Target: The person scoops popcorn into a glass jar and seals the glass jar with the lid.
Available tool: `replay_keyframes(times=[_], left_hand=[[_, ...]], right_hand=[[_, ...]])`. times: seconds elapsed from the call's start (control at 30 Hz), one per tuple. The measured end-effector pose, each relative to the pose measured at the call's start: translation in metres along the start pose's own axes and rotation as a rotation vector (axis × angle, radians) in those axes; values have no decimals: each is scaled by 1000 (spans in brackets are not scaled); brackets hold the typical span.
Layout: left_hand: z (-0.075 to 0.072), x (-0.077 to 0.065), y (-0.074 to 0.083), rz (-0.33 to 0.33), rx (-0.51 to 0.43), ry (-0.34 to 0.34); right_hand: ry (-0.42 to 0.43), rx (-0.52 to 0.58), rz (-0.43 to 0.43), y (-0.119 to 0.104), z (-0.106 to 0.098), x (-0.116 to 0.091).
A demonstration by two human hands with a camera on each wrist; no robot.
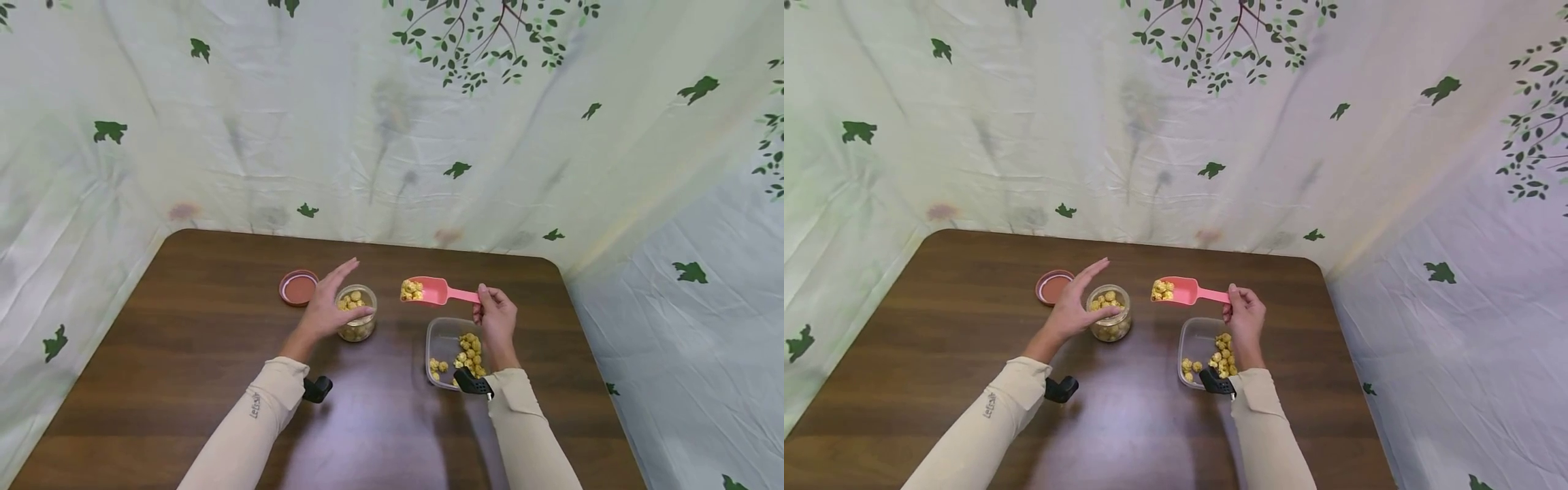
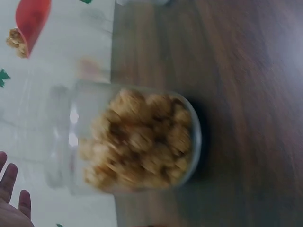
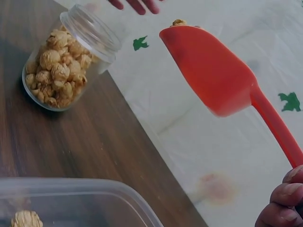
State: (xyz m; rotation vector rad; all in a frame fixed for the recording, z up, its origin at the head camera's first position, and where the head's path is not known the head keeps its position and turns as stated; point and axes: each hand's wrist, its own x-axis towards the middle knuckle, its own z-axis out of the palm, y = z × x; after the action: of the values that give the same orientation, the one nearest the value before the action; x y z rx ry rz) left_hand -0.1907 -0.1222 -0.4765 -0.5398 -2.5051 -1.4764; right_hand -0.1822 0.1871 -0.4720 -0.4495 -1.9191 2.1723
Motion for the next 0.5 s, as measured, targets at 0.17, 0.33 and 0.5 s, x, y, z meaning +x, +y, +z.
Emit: replay_keyframes(times=[0.17, 0.33, 0.5], left_hand=[[-1, -6, -14, -25, 1, 19], [-2, -12, -22, -80, -8, 13], [-1, -14, -27, -94, -20, 6]], right_hand=[[-7, -1, -16, 3, 9, 0], [-30, -8, -10, 3, 18, 0], [-34, -22, 20, 2, 24, 0]])
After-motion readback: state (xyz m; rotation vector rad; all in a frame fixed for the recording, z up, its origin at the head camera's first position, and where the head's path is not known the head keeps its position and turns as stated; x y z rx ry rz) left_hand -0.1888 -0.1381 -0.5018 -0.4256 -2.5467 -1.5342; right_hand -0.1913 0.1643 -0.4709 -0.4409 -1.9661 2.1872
